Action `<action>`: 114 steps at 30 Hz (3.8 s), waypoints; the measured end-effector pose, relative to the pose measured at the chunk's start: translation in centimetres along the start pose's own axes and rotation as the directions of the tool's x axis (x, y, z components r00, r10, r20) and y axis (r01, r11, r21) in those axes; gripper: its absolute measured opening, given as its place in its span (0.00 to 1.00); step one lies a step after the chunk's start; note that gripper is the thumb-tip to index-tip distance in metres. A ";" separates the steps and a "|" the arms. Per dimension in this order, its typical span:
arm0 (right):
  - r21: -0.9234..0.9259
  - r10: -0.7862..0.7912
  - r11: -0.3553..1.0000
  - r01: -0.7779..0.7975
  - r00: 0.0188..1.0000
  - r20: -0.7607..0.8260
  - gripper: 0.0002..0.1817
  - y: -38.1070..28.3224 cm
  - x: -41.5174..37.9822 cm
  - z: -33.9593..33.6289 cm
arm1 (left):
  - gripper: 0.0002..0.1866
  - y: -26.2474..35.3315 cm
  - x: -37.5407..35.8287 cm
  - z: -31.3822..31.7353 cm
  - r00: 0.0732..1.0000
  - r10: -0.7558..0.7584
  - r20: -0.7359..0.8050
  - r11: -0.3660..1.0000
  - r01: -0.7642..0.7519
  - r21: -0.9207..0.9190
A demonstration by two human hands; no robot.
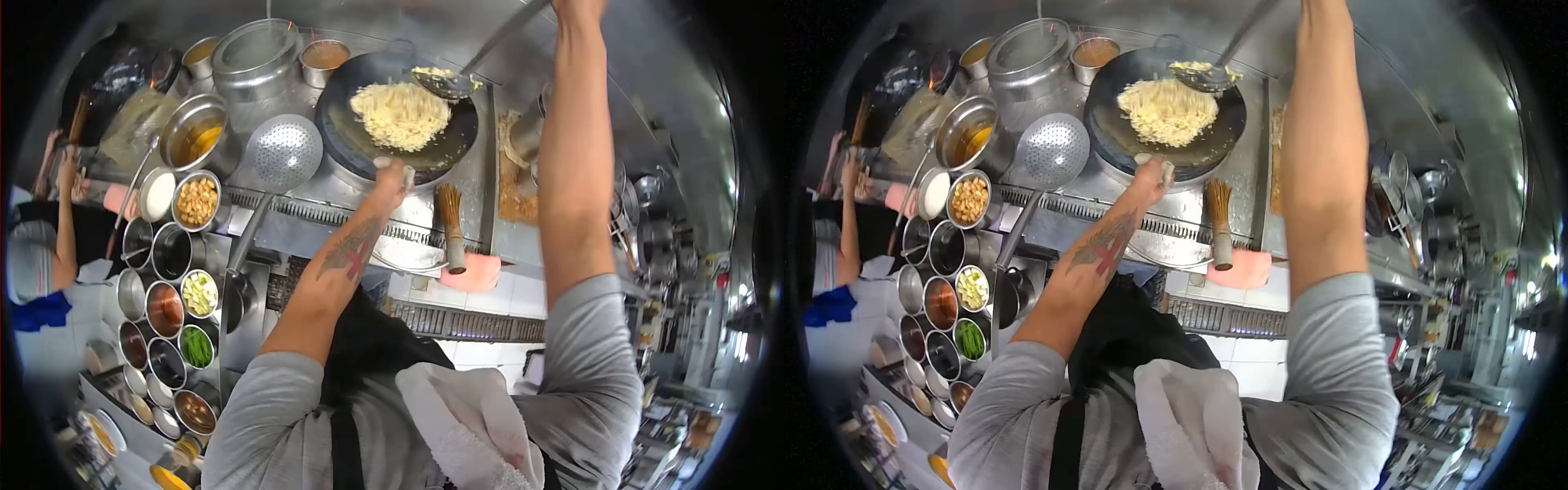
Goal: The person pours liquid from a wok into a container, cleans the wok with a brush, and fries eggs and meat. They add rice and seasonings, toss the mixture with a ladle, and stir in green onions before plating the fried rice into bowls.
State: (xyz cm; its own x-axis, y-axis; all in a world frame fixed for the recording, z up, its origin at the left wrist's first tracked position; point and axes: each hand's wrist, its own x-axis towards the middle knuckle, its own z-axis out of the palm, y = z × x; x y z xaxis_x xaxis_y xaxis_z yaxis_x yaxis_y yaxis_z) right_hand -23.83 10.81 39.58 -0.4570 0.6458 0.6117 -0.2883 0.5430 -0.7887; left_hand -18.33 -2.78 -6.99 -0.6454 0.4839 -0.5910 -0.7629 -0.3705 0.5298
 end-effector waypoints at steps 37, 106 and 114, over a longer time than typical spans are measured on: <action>-0.117 0.218 0.974 -0.195 0.947 0.237 0.18 16.2 -13.0 1.2 | 0.22 -25.3 -7.5 -11.4 0.837 -0.391 0.383 -0.276 -0.504 0.818; 0.199 -0.175 0.980 0.018 0.556 0.812 0.20 2.6 -38.1 -10.6 | 0.20 -52.3 -56.1 -28.2 0.458 0.343 -0.820 0.842 -0.537 0.052; -0.449 -0.170 0.751 0.483 0.800 0.575 0.29 19.9 -21.1 -8.5 | 0.24 -34.9 -47.6 -24.8 0.644 0.345 -0.683 0.872 -0.490 -0.021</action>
State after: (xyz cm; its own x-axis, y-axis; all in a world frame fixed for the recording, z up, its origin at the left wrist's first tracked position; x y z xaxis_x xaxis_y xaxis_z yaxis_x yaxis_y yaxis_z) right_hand -12.78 12.57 11.47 -0.8005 0.1155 0.5881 -0.0592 0.9612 -0.2694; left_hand 38.08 -32.52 -12.45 -0.7041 -0.3579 -0.6133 -0.3499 -0.5768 0.7382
